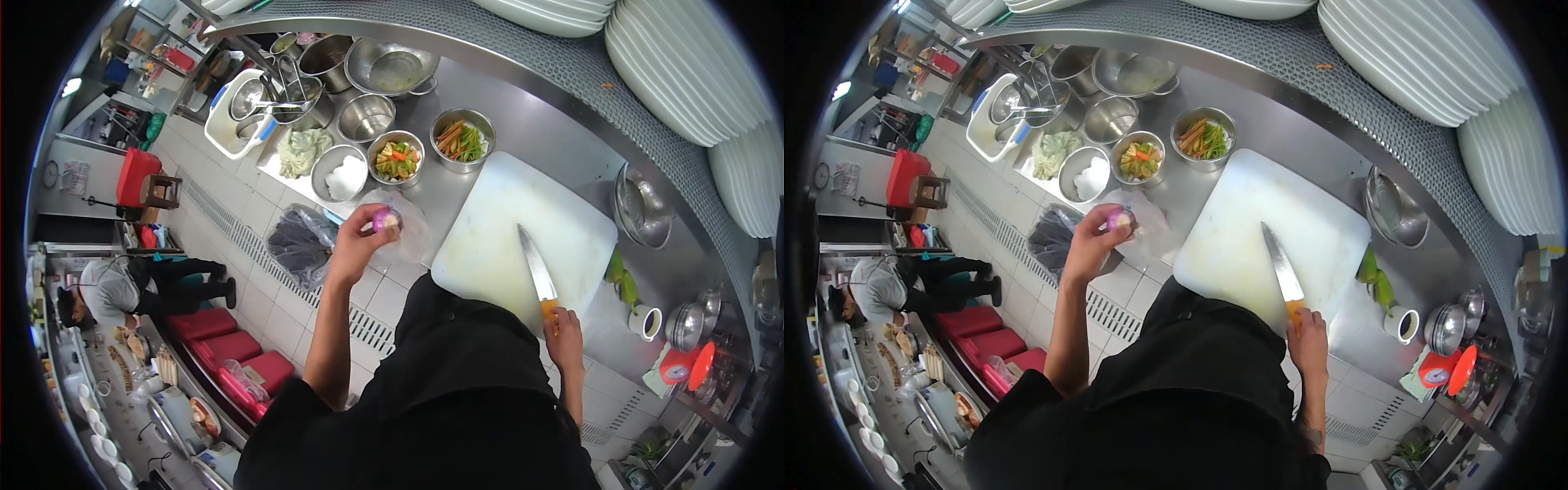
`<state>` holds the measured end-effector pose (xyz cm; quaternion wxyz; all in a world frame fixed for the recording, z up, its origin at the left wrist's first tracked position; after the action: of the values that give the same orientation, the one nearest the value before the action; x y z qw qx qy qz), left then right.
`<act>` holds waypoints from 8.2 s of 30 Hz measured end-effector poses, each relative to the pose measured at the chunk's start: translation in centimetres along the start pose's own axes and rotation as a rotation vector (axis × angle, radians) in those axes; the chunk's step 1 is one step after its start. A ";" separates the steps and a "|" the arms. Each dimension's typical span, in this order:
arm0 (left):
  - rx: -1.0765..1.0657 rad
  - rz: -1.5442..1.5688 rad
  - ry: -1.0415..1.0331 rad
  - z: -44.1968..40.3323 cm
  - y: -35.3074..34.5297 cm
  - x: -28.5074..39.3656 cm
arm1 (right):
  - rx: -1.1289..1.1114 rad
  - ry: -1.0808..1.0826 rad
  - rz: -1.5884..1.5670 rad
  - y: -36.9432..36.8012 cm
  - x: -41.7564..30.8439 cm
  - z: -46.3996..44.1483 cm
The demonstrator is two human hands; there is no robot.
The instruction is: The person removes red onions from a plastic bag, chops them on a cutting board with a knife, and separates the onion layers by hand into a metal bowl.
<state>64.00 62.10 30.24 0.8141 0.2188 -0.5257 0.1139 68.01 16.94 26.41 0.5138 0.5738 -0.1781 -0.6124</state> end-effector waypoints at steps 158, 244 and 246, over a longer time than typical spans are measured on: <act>-0.300 -0.668 -0.638 -0.2 -31.1 0.6 | -0.433 0.308 -0.145 -5.1 -1.6 -0.5; 0.337 -0.695 -0.284 -8.2 -2.9 -11.0 | -0.484 0.279 -0.070 -5.4 -3.5 -2.0; 0.347 -0.727 -0.219 -9.5 -3.4 -11.0 | -0.447 0.270 -0.057 -5.9 -2.9 -2.6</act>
<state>68.47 64.17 16.12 0.6916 0.5350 -0.4707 -0.1180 67.29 22.80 22.42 0.6295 0.5273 0.0483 -0.5687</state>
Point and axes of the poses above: each hand's wrist, its own z-axis away from the middle knuckle, its own y-axis out of the back of the hand, x = y × z, the point moved 5 cm from there along -z, towards the middle knuckle, and after that the axes turned 6 degrees about y, right-handed, at the moved point
